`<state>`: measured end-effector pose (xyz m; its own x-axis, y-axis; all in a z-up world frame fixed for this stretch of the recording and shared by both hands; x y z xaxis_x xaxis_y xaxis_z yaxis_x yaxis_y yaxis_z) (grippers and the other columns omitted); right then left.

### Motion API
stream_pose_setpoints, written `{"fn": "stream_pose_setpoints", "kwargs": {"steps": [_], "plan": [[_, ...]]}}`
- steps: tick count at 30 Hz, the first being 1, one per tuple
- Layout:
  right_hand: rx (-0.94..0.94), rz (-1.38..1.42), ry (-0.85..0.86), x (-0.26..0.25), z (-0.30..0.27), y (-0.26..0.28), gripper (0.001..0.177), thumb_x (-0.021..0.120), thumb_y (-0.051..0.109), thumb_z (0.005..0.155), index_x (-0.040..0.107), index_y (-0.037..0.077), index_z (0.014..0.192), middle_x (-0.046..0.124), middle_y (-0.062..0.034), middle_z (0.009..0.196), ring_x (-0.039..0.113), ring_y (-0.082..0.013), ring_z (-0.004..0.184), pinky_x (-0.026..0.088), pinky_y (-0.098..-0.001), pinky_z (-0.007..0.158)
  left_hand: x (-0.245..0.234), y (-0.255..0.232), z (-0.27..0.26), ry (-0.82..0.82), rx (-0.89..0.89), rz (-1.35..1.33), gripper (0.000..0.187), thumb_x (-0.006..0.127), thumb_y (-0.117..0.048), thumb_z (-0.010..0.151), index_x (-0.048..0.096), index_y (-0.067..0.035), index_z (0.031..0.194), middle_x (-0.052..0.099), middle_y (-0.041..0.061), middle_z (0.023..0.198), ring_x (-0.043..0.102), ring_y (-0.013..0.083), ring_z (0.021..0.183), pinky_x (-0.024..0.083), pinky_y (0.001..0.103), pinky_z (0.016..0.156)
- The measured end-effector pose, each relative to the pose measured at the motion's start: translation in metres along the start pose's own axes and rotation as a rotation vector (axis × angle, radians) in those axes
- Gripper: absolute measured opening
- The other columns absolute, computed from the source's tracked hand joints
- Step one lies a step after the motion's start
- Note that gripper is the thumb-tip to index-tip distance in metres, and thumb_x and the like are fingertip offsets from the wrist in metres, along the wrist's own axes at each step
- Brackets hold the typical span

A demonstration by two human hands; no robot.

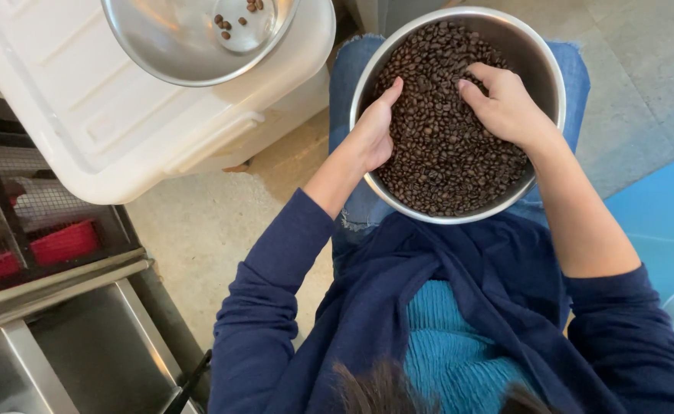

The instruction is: The person sorts roasted coffee beans by hand, picking them from a large bowl and placing them into a smaller bowl.

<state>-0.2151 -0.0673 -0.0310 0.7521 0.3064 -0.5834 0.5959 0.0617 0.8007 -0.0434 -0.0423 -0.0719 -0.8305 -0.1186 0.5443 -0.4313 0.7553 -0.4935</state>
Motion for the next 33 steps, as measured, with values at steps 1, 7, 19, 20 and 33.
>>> {"fn": "stream_pose_setpoints", "kwargs": {"steps": [1, 7, 19, 20, 33], "plan": [[-0.090, -0.035, -0.040, -0.002, 0.000, 0.006, 0.023, 0.054, 0.007, 0.107, 0.064, -0.010, 0.117, 0.069, -0.0196, 0.094, 0.062, -0.0294, 0.078, 0.050, -0.0412, 0.076, 0.002, -0.002, -0.001, 0.023, 0.008, -0.001, 0.071, 0.044, -0.043, 0.093, 0.039, -0.002, 0.152, 0.042, 0.026, 0.157, 0.044, 0.0417, 0.139, 0.037, 0.053, 0.112], [-0.184, -0.085, -0.089, -0.009, -0.017, 0.034, 0.035, 0.060, 0.006, 0.107, 0.061, -0.015, 0.135, 0.072, -0.0269, 0.106, 0.067, -0.0326, 0.081, 0.053, -0.0400, 0.071, 0.004, -0.003, -0.003, 0.093, -0.022, -0.027, 0.072, 0.044, -0.043, 0.094, 0.040, -0.001, 0.151, 0.046, 0.025, 0.154, 0.048, 0.0369, 0.134, 0.039, 0.048, 0.111], [-0.335, 0.012, -0.009, 0.005, -0.043, 0.075, 0.030, 0.080, 0.000, 0.081, 0.074, 0.003, 0.110, 0.037, -0.0269, 0.161, 0.039, -0.0444, 0.150, 0.033, -0.0481, 0.122, 0.006, -0.008, -0.008, 0.118, 0.008, -0.006, 0.073, 0.043, -0.043, 0.093, 0.036, -0.003, 0.154, 0.040, 0.022, 0.159, 0.040, 0.0373, 0.143, 0.033, 0.051, 0.116], [-0.336, 0.011, -0.009, 0.008, -0.044, 0.076, 0.030, 0.080, 0.000, 0.081, 0.074, 0.003, 0.110, 0.037, -0.0269, 0.161, 0.039, -0.0444, 0.150, 0.033, -0.0481, 0.122, 0.006, -0.007, -0.008, 0.119, 0.009, -0.007, 0.073, 0.043, -0.043, 0.093, 0.036, -0.003, 0.154, 0.040, 0.022, 0.159, 0.040, 0.0373, 0.143, 0.033, 0.051, 0.116], [-0.414, -0.110, -0.238, -0.007, -0.047, 0.091, 0.015, 0.078, -0.007, 0.085, 0.070, -0.006, 0.097, 0.054, -0.0263, 0.143, 0.047, -0.0430, 0.134, 0.040, -0.0511, 0.113, 0.003, -0.004, -0.010, 0.107, -0.006, -0.037, 0.067, 0.044, -0.038, 0.096, 0.042, 0.002, 0.150, 0.045, 0.023, 0.155, 0.045, 0.0353, 0.138, 0.035, 0.048, 0.115]]}}
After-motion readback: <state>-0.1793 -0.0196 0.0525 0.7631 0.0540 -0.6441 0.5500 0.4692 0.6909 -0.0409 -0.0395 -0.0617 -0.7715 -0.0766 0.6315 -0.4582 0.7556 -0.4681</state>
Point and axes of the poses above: each hand's wrist, its own z-axis towards the middle knuckle, its own x-axis out of the palm, y = z × x, the point moved 8 cm from there along z, towards the middle knuckle
